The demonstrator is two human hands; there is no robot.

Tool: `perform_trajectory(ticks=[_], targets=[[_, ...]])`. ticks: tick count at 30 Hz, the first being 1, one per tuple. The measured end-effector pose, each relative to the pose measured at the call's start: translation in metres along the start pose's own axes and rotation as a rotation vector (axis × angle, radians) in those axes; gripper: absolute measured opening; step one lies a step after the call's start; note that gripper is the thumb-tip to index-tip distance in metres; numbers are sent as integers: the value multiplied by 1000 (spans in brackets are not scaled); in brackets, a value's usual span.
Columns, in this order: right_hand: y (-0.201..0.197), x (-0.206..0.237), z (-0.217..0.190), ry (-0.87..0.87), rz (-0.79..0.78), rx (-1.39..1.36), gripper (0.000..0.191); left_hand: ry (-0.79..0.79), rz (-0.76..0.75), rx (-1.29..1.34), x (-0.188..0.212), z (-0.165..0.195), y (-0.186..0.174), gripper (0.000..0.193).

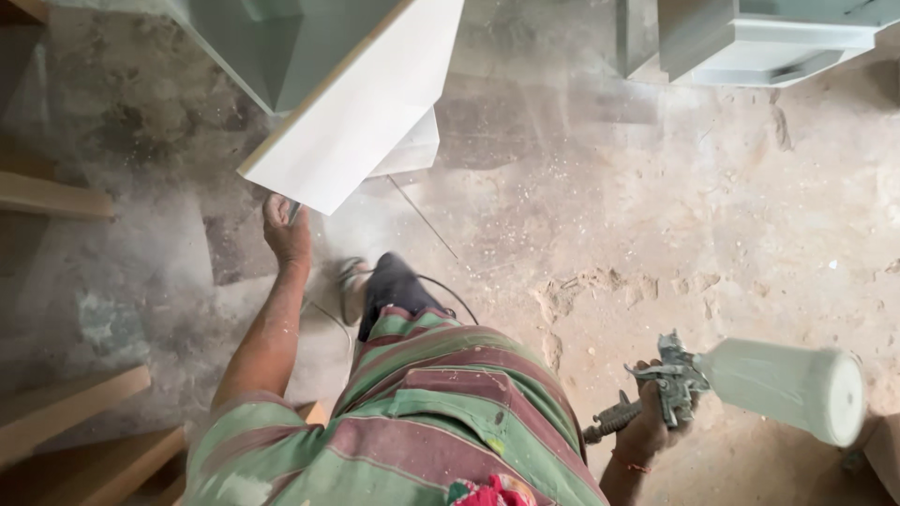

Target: The person uses a spray gun connected to a hose to apply white paint to wooden furniture parts, including cabinet frames and panels, moving around the pieces to coat different surfaces. They occasionally touch or reposition a panel and manage the hose while spraying.

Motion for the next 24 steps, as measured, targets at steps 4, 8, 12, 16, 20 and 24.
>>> perform_trajectory(ticks=[4,8,12,16,20,24], targets=[[-56,-48,-6,-29,2,-18,66,37,52,88,52,5,38,51],[-92,-107,-1,5,0,27,67,-121,65,46,101,7,84,52],[-112,-181,18,-34,-40,-28,65,-97,152,30,135,22,132,55],[-153,-263,13,54,-80,112,62,-200,272,31,178,28,182,63],[-170,-346,17,114,-158,73,60,-234,401,61,194,46,229,64],[-190,-412,11,112,-205,71,59,-238,501,27,217,68,270,67]])
Point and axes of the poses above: each hand's wrist, its own x-axis away from the middle knuckle, its own y-axis out of the palm, z = x × y, the point moved 4 cm from there along -x, towards the middle knuckle, and after that the axes turned 3 degrees about -z, right-handed, at the moved point
